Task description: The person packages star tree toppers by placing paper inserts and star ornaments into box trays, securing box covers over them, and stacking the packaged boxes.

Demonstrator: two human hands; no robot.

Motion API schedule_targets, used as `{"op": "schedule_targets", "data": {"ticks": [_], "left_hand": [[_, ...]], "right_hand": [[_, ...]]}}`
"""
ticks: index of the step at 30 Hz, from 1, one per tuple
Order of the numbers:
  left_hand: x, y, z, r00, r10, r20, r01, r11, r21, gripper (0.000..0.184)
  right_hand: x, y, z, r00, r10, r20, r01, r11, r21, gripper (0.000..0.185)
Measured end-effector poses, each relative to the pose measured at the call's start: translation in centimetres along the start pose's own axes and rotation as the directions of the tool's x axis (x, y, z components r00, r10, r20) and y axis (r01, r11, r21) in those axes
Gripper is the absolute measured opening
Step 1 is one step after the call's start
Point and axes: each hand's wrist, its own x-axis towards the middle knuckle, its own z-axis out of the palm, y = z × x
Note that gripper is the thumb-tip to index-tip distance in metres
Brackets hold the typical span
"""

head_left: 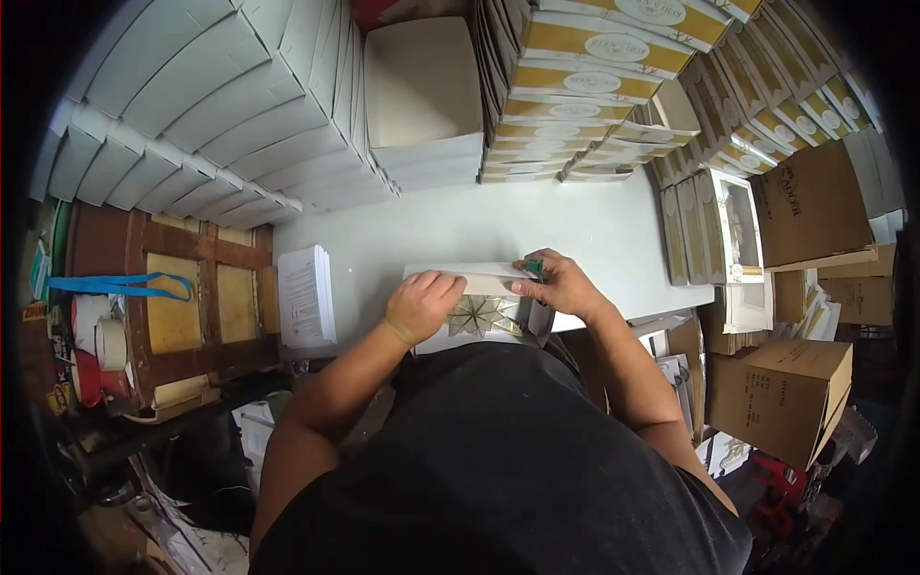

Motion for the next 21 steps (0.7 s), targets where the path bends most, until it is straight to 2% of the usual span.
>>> {"op": "schedule_targets", "data": {"ticks": [3, 4, 8, 14, 18, 21], "left_hand": [[0.3, 0.9, -2.3, 0.984, -0.017, -0.176, 0.01, 0.999, -0.04, 0.02], [-0.1, 1.0, -2.0, 0.984, -0.016, -0.179, 0.009, 0.999, -0.039, 0.02], [-2.1, -0.4, 0.8, 0.991, -0.105, -0.086, 0.099, 0.993, -0.07, 0.025], [-1.4, -2.1, 2.8, 0.994, -0.101, 0.045, 0.1, 0.995, 0.03, 0.023], [-2.1, -2.7, 4.2, 0.974, -0.153, -0.165, 0.168, 0.982, 0.081, 0.027], [-1.3, -3.3, 3.0, 0.971, -0.139, -0.196, 0.166, 0.978, 0.129, 0.026]], "right_hand": [[-0.4, -0.9, -0.1, 0.987, -0.069, -0.146, 0.083, 0.992, 0.093, 0.034], [-0.7, -0.7, 0.0, 0.986, -0.071, -0.148, 0.085, 0.992, 0.091, 0.034], [-0.5, 0.7, 1.0, 0.995, 0.048, -0.085, -0.017, 0.945, 0.327, 0.034], [1.2, -0.7, 1.7, 0.999, -0.035, -0.037, 0.04, 0.987, 0.157, 0.034], [1.2, 1.1, 2.3, 0.984, 0.176, 0.004, -0.157, 0.866, 0.476, 0.034], [1.0, 2.1, 2.1, 0.986, 0.162, 0.04, -0.16, 0.853, 0.497, 0.035]]}}
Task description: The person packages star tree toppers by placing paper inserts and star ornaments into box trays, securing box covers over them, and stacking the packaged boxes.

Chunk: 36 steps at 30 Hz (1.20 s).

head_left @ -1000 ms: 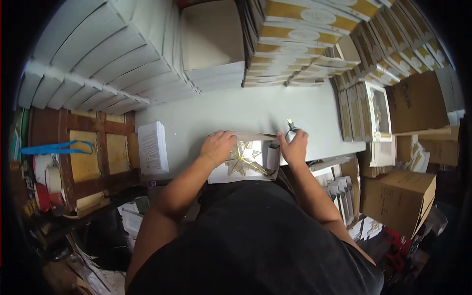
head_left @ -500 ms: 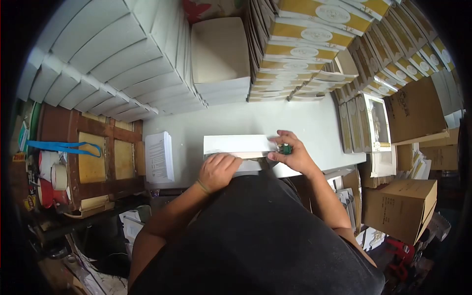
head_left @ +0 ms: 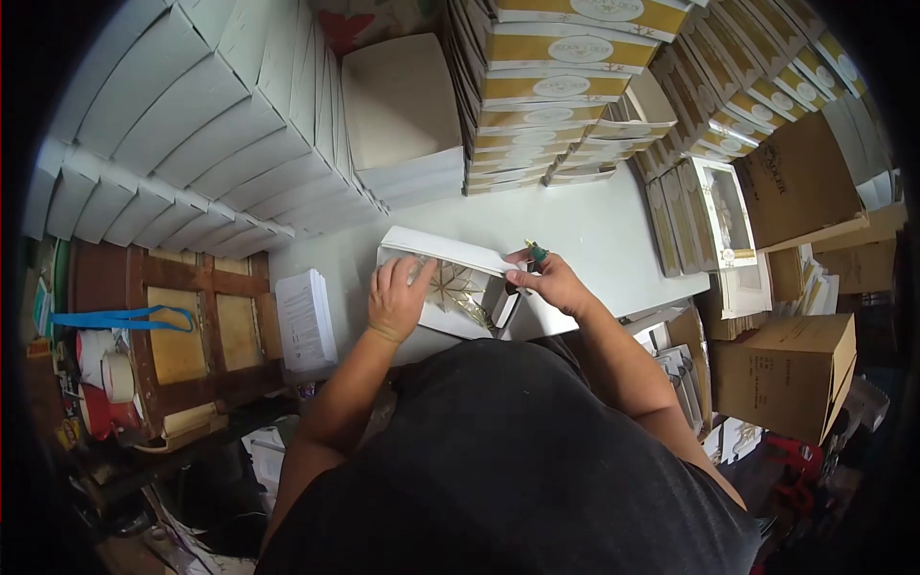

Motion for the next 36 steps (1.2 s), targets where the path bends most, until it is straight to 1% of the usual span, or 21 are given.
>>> {"op": "schedule_targets", "data": {"ticks": [2, 3, 8, 12, 13, 17, 18, 22, 23, 24, 25, 26, 27, 28, 29, 30, 31, 32, 34, 35, 36], "left_hand": [[1.7, -0.7, -0.4, 0.999, 0.011, -0.053, -0.009, 0.999, 0.054, 0.026], [1.9, -0.9, -0.1, 0.998, 0.025, -0.058, -0.022, 0.999, 0.045, 0.026], [0.3, -1.6, 0.9, 0.997, 0.075, 0.032, -0.072, 0.995, -0.066, 0.027], [-0.3, -1.8, 2.2, 0.994, -0.007, 0.113, 0.027, 0.985, -0.171, 0.027], [0.0, -2.0, 2.5, 0.993, -0.002, 0.114, 0.022, 0.984, -0.177, 0.027], [0.5, -3.0, 3.5, 0.974, 0.122, 0.192, -0.093, 0.984, -0.155, 0.03], [0.4, -3.1, 3.3, 0.973, 0.121, 0.195, -0.091, 0.983, -0.159, 0.03], [2.1, -4.1, 1.7, 0.944, 0.142, 0.298, -0.112, 0.987, -0.115, 0.028], [2.9, -4.0, 1.0, 0.945, 0.149, 0.292, -0.121, 0.986, -0.112, 0.028], [3.4, -3.9, 0.0, 0.947, 0.165, 0.277, -0.139, 0.984, -0.111, 0.028], [3.7, -3.5, -1.1, 0.948, 0.181, 0.263, -0.157, 0.981, -0.11, 0.029], [3.7, -3.2, -2.1, 0.949, 0.193, 0.25, -0.171, 0.979, -0.108, 0.029], [3.5, -2.8, -2.8, 0.949, 0.205, 0.241, -0.183, 0.977, -0.109, 0.03], [3.3, -2.6, -3.4, 0.948, 0.211, 0.24, -0.189, 0.976, -0.109, 0.03], [3.3, -2.4, -3.7, 0.951, 0.218, 0.219, -0.197, 0.974, -0.11, 0.03], [3.5, -2.2, -4.0, 0.955, 0.226, 0.191, -0.208, 0.972, -0.11, 0.03], [3.9, -2.1, -4.1, 0.96, 0.233, 0.157, -0.218, 0.97, -0.106, 0.03], [4.1, -2.1, -4.3, 0.963, 0.239, 0.121, -0.228, 0.969, -0.099, 0.03], [3.6, -2.2, -4.3, 0.974, 0.207, 0.095, -0.198, 0.976, -0.092, 0.032], [2.9, -2.2, -4.2, 0.984, 0.13, 0.119, -0.123, 0.99, -0.063, 0.032], [2.2, -2.3, -4.3, 0.991, 0.094, 0.093, -0.089, 0.995, -0.05, 0.03]], "right_hand": [[0.6, -0.1, -0.9, 0.999, -0.014, 0.039, 0.013, 1.0, 0.015, 0.036], [0.6, -0.2, -1.1, 1.0, -0.017, 0.022, 0.017, 1.0, 0.018, 0.036], [0.5, 0.4, -0.6, 1.0, -0.021, 0.014, 0.021, 1.0, -0.017, 0.034], [0.6, 0.9, -0.6, 0.999, 0.025, 0.039, -0.029, 0.994, 0.107, 0.034], [0.5, 0.9, -0.6, 0.999, 0.027, 0.031, -0.03, 0.994, 0.11, 0.034], [0.1, 1.0, -0.5, 0.992, 0.1, 0.079, -0.105, 0.993, 0.056, 0.045], [-0.2, 1.1, -0.6, 0.991, 0.106, 0.079, -0.11, 0.992, 0.057, 0.045], [-1.3, 0.2, -1.1, 0.999, 0.018, -0.05, -0.019, 1.0, -0.017, 0.061], [-1.5, -0.3, -1.2, 0.998, 0.009, -0.055, -0.01, 1.0, -0.015, 0.061], [-1.6, -1.0, -1.5, 0.965, -0.134, -0.224, 0.087, 0.974, -0.209, 0.064], [-1.8, -1.7, -1.7, 0.887, -0.296, -0.354, 0.139, 0.903, -0.406, 0.067], [-2.0, -2.5, -1.9, 0.771, -0.465, -0.435, 0.144, 0.793, -0.591, 0.07], [-2.3, -3.3, -2.1, 0.629, -0.625, -0.463, 0.1, 0.656, -0.748, 0.073], [-2.6, -4.7, -1.7, 0.647, -0.707, -0.283, 0.234, 0.538, -0.81, 0.067], [-2.5, -6.0, -1.2, 0.634, -0.767, -0.096, 0.364, 0.406, -0.838, 0.062], [-2.1, -6.2, -0.8, 0.624, -0.775, -0.103, 0.358, 0.4, -0.844, 0.062], [-1.6, -6.3, -0.4, 0.828, -0.557, 0.073, 0.365, 0.435, -0.823, 0.06], [-1.1, -6.1, -0.2, 0.928, -0.278, 0.249, 0.357, 0.47, -0.807, 0.058], [0.3, -5.4, -0.5, 0.905, -0.255, 0.342, 0.426, 0.51, -0.747, 0.049], [0.6, -5.3, -0.7, 0.895, -0.265, 0.36, 0.446, 0.492, -0.748, 0.048], [0.5, -5.2, -1.1, 0.896, -0.287, 0.34, 0.444, 0.543, -0.713, 0.049]]}}
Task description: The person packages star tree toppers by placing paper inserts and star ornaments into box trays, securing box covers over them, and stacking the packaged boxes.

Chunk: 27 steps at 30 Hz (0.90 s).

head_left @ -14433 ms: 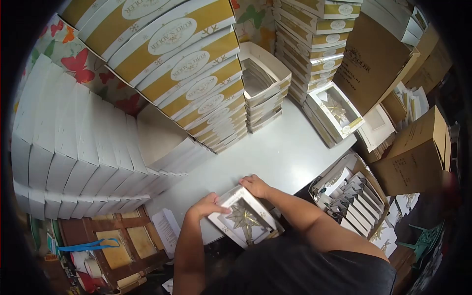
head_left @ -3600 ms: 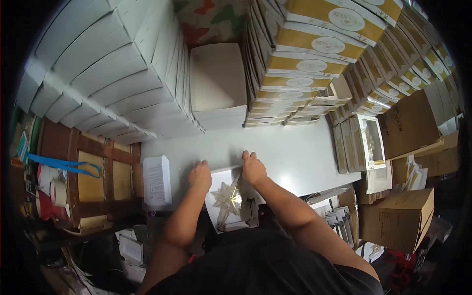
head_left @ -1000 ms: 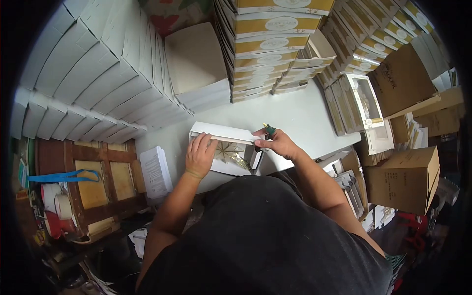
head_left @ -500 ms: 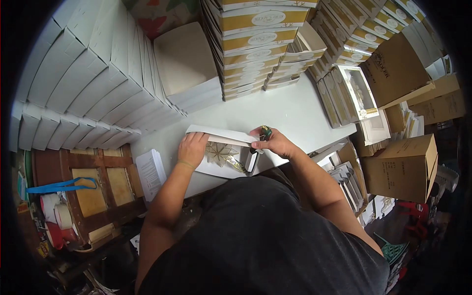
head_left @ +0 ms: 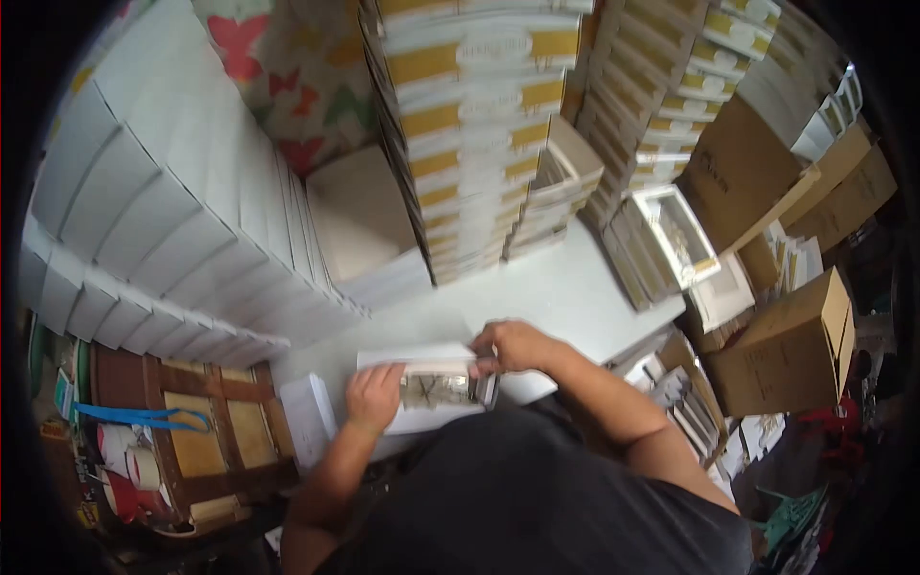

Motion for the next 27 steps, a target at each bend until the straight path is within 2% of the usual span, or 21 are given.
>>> {"op": "schedule_targets", "data": {"ticks": [1, 3, 4, 6, 9, 11, 12, 16, 17, 21, 22, 26, 27], "left_hand": [[-0.4, 0.2, -0.2, 0.999, -0.034, -0.028, 0.034, 0.999, 0.005, 0.028], [-0.6, 0.8, -1.4, 0.992, -0.085, -0.095, 0.08, 0.995, -0.062, 0.024], [-0.3, 1.4, -2.3, 0.987, -0.116, -0.107, 0.106, 0.99, -0.089, 0.022], [-0.2, 2.0, -2.9, 0.979, -0.125, -0.163, 0.109, 0.989, -0.101, 0.022], [-1.4, 3.5, -2.7, 0.979, -0.144, -0.142, 0.132, 0.987, -0.09, 0.021], [-3.1, 3.9, -1.6, 0.991, -0.13, 0.023, 0.131, 0.989, -0.071, 0.021], [-3.1, 3.8, -1.7, 0.991, -0.136, 0.018, 0.137, 0.988, -0.067, 0.021], [-4.9, 4.0, -2.6, 0.987, 0.011, 0.159, -0.001, 0.998, -0.064, 0.021], [-5.4, 4.0, -2.8, 0.986, 0.002, 0.168, 0.009, 0.998, -0.061, 0.021], [-4.9, 3.9, -4.1, 0.978, 0.024, 0.207, 0.02, 0.978, -0.208, 0.019], [-4.6, 3.6, -4.2, 0.977, 0.017, 0.21, 0.028, 0.978, -0.207, 0.019], [-5.9, 3.8, -4.8, 0.973, -0.036, 0.228, 0.084, 0.975, -0.203, 0.015], [-6.6, 4.7, -5.4, 0.964, -0.05, 0.26, 0.109, 0.97, -0.218, 0.015]], "right_hand": [[-0.4, -0.2, -0.4, 1.0, 0.004, -0.029, -0.002, 0.998, 0.063, 0.05], [-0.2, 1.9, 1.0, 0.995, 0.037, -0.092, -0.006, 0.947, 0.321, 0.049], [-0.3, 1.8, 0.1, 0.994, 0.021, -0.111, 0.013, 0.956, 0.295, 0.049], [-0.4, 1.5, -1.4, 0.957, 0.186, 0.221, -0.275, 0.822, 0.499, 0.046], [-0.8, 0.5, -0.6, 0.981, 0.1, 0.167, -0.16, 0.901, 0.403, 0.046], [-0.9, 0.3, -0.3, 0.99, 0.025, 0.135, -0.067, 0.948, 0.311, 0.045], [-0.7, 0.2, -0.5, 0.99, 0.019, 0.139, -0.061, 0.95, 0.307, 0.045], [-0.9, -0.2, -0.6, 0.98, 0.011, 0.2, -0.071, 0.953, 0.296, 0.05], [-1.0, -0.3, -0.4, 0.978, 0.004, 0.21, -0.069, 0.951, 0.302, 0.05], [-2.6, -1.4, -0.3, 0.989, -0.098, 0.108, 0.076, 0.979, 0.192, 0.048], [-2.6, -1.3, -0.3, 0.988, -0.101, 0.115, 0.077, 0.978, 0.194, 0.048], [-4.1, -1.0, 1.7, 0.989, -0.077, -0.127, 0.119, 0.924, 0.363, 0.051], [-4.1, -1.2, 2.3, 0.997, 0.025, -0.078, 0.009, 0.909, 0.417, 0.051]]}}
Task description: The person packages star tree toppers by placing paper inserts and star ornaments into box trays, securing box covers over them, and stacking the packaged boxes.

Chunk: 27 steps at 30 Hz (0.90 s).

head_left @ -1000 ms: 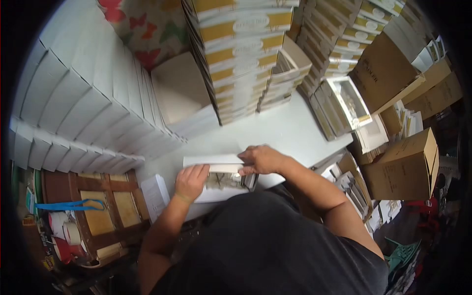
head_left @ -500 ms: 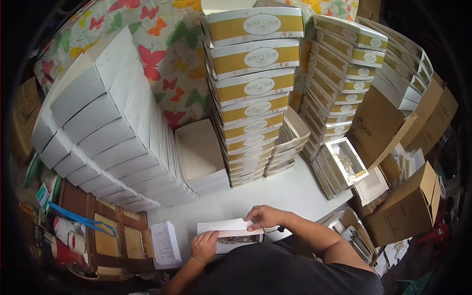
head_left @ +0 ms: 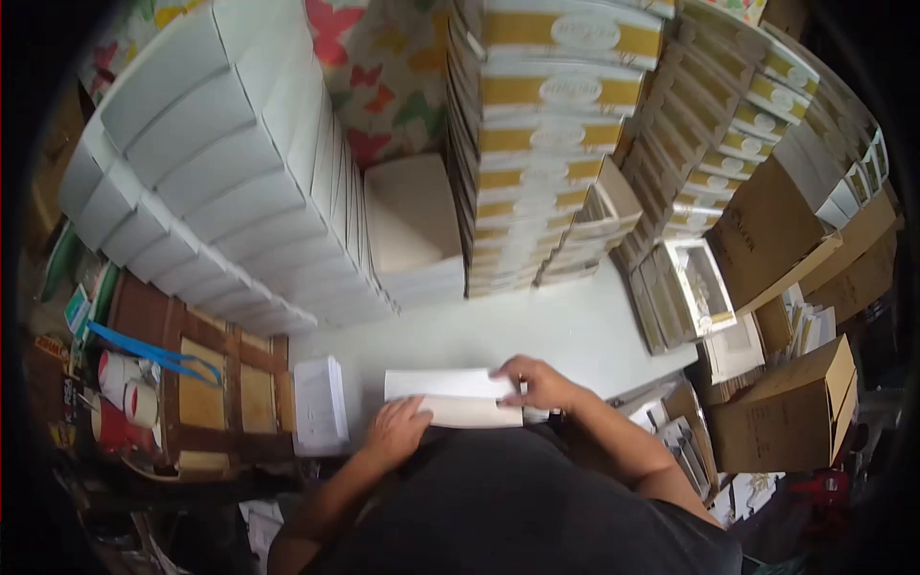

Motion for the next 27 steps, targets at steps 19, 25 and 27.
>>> {"op": "schedule_targets", "data": {"ticks": [19, 25, 27], "left_hand": [[8.3, -4.3, 4.2, 0.961, -0.226, 0.159, 0.217, 0.974, 0.068, 0.021], [8.6, -6.7, 13.0, 0.862, -0.263, 0.434, 0.218, 0.964, 0.152, 0.014], [7.5, -5.7, 14.3, 0.88, -0.274, 0.387, 0.229, 0.96, 0.16, 0.014]], "right_hand": [[4.1, 3.2, -1.1, 0.913, 0.39, -0.116, -0.346, 0.895, 0.283, 0.055], [1.9, 8.4, 0.1, 0.767, 0.628, 0.127, -0.484, 0.438, 0.758, 0.065], [-0.8, 7.8, 3.0, 0.751, 0.544, -0.374, -0.455, 0.837, 0.303, 0.067]]}}
